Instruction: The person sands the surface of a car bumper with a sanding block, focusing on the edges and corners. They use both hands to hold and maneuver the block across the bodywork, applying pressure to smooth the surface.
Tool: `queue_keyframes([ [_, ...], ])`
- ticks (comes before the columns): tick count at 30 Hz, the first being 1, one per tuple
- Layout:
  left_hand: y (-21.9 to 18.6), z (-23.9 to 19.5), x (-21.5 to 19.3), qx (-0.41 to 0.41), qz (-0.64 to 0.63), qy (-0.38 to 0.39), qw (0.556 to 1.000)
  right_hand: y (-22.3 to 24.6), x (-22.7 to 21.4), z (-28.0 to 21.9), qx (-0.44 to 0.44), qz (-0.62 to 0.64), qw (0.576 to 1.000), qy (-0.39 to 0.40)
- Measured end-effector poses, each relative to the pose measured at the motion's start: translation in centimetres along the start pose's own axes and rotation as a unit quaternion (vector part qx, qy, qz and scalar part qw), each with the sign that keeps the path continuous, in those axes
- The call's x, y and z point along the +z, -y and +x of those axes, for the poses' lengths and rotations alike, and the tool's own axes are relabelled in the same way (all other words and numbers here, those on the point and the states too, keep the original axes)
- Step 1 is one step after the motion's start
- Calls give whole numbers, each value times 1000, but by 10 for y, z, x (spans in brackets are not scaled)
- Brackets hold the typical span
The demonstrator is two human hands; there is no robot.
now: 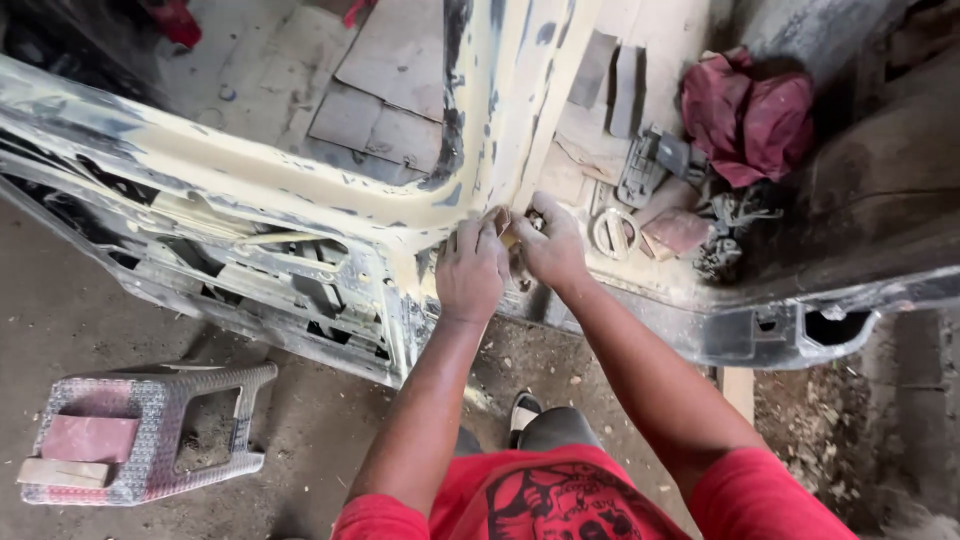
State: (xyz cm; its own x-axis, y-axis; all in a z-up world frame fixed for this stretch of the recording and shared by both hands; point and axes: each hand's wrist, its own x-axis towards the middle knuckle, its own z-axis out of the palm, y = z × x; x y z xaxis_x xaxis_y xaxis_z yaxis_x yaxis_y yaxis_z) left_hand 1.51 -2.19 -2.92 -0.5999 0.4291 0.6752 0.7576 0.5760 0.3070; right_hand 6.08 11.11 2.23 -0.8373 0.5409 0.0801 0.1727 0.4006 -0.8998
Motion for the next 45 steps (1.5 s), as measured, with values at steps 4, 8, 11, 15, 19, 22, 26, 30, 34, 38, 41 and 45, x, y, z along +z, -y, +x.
queue_keyframes([
  [4, 9, 5, 22, 26, -44, -15, 999, -18, 4, 2, 5, -62, 998, -7],
  [8, 2, 32, 13, 45, -25, -7, 999, -11, 7, 0, -23, -36, 999, -18],
  [11, -4, 33, -11, 56, 1, -12, 998, -2, 8, -7, -19, 31, 999, -15],
  [15, 33, -12, 40, 21, 21, 28, 999, 11, 0, 3, 96, 106, 989, 46],
  [19, 30, -33, 54, -12, 63, -40, 997, -9, -10, 13, 7, 54, 995, 85],
  [22, 22, -42, 70, -67, 53, 4, 996, -16, -15, 14, -95, 2, 991, 99],
  [26, -3, -3, 19, -39, 79, -82, 993, -33, 2, 28, -100, 95, 984, 108],
  [30, -2, -15, 41, -24, 80, -80, 993, -55, 12, 28, -73, 180, 975, 113],
  [34, 18, -26, 56, -65, 114, -41, 990, -44, -3, 34, -169, 147, 969, 100],
  [38, -7, -21, 43, -47, 109, -76, 990, -40, -8, 22, -130, 107, 979, 119],
  [41, 7, -25, 65, -28, 107, -101, 989, -48, -6, 24, -145, 111, 977, 109],
  [45, 8, -38, 69, -52, 130, -81, 987, -53, -6, 32, -212, 143, 961, 103],
])
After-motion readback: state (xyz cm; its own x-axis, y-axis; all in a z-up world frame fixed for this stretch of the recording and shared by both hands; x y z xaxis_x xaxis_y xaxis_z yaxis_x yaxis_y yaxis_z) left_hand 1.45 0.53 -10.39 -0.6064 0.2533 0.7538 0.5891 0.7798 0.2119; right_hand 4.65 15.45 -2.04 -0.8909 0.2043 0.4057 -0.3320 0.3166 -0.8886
